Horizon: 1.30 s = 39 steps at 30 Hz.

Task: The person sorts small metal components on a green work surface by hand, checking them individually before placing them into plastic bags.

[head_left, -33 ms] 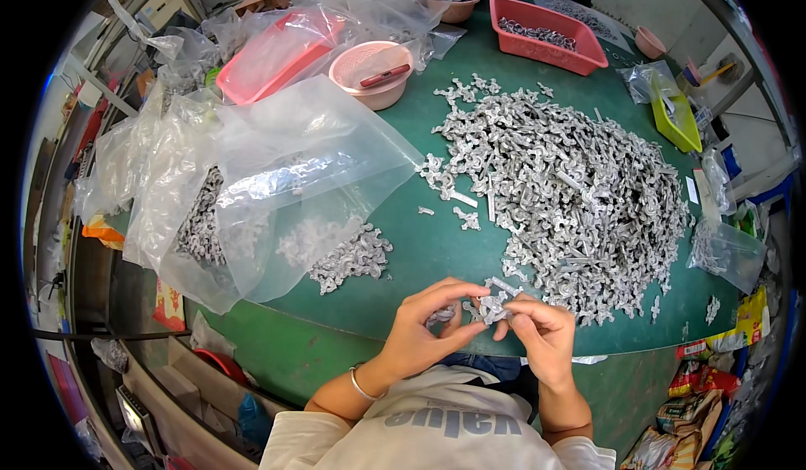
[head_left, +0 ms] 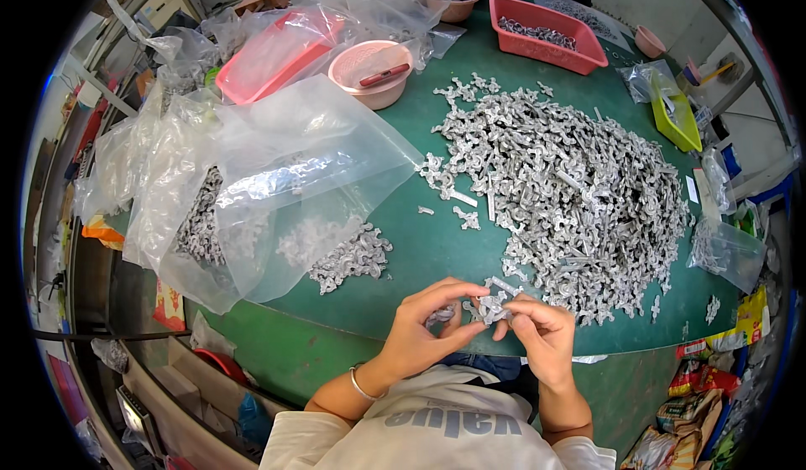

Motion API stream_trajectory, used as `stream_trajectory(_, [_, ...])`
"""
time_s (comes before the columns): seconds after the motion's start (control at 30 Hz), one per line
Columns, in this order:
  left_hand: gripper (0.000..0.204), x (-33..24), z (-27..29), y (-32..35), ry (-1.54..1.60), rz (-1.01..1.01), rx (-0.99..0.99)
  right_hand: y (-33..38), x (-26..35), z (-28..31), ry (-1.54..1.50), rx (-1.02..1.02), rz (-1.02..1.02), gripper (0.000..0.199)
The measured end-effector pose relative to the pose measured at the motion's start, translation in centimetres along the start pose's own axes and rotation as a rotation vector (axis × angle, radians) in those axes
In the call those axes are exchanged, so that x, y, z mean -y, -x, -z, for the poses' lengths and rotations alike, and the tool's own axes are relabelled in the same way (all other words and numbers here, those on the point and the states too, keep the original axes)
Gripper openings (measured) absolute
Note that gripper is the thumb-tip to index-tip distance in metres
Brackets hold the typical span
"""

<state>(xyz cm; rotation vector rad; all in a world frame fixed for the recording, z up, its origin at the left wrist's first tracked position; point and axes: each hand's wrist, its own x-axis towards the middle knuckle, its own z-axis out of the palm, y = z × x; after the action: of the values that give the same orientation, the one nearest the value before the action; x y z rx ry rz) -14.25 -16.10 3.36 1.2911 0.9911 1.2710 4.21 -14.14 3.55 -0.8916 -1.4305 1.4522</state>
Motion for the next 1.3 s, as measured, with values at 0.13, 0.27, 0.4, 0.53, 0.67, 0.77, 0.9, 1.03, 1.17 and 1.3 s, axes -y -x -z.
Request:
stream_trajectory(0.13, [0.039,-0.3,0.0,0.0,0.029,0.021,-0.004,0.3,0.1,-0.2,-0.062,0.005,-0.001,0.018])
stream_trajectory(0.27, [0.039,-0.8,-0.1,0.1,0.042,0.019,0.006,0.5,0.6,0.0,-0.014,0.026,0.016,0.023])
stream_trajectory(0.4, [0.039,-1.0,-0.2,0.1,0.050,0.015,0.021,0.6,1.0,0.2,0.022,0.033,0.034,0.024])
stream_trajectory(0.53, [0.039,-1.1,-0.3,0.1,0.036,-0.029,0.026,0.6,1.6,0.1,0.030,0.030,0.038,0.024])
stream_trajectory(0.67, [0.039,-1.1,-0.3,0.2,0.061,-0.006,0.036,0.7,1.5,0.1,0.030,0.027,0.063,0.021])
stream_trajectory(0.77, [0.030,-1.2,-0.4,0.1,0.111,0.010,0.016,0.6,1.5,0.0,-0.008,0.024,0.089,0.015])
stream_trajectory(0.9, [0.010,-0.1,-0.5,0.0,0.120,-0.089,0.002,0.5,1.2,0.1,0.057,0.062,0.151,0.018])
stream_trajectory(1.03, [0.006,-0.4,-0.8,-0.1,0.182,0.078,-0.042,0.6,1.1,0.2,0.072,0.084,0.107,0.034])
stream_trajectory(1.17, [0.013,-0.8,-0.4,-0.1,0.267,0.271,-0.022,0.9,1.5,-0.2,-0.069,0.072,-0.061,0.042])
stream_trajectory(1.3, [0.015,-0.6,-0.5,-0.2,0.357,0.354,-0.032,1.1,1.2,0.0,-0.161,0.106,-0.092,0.046])
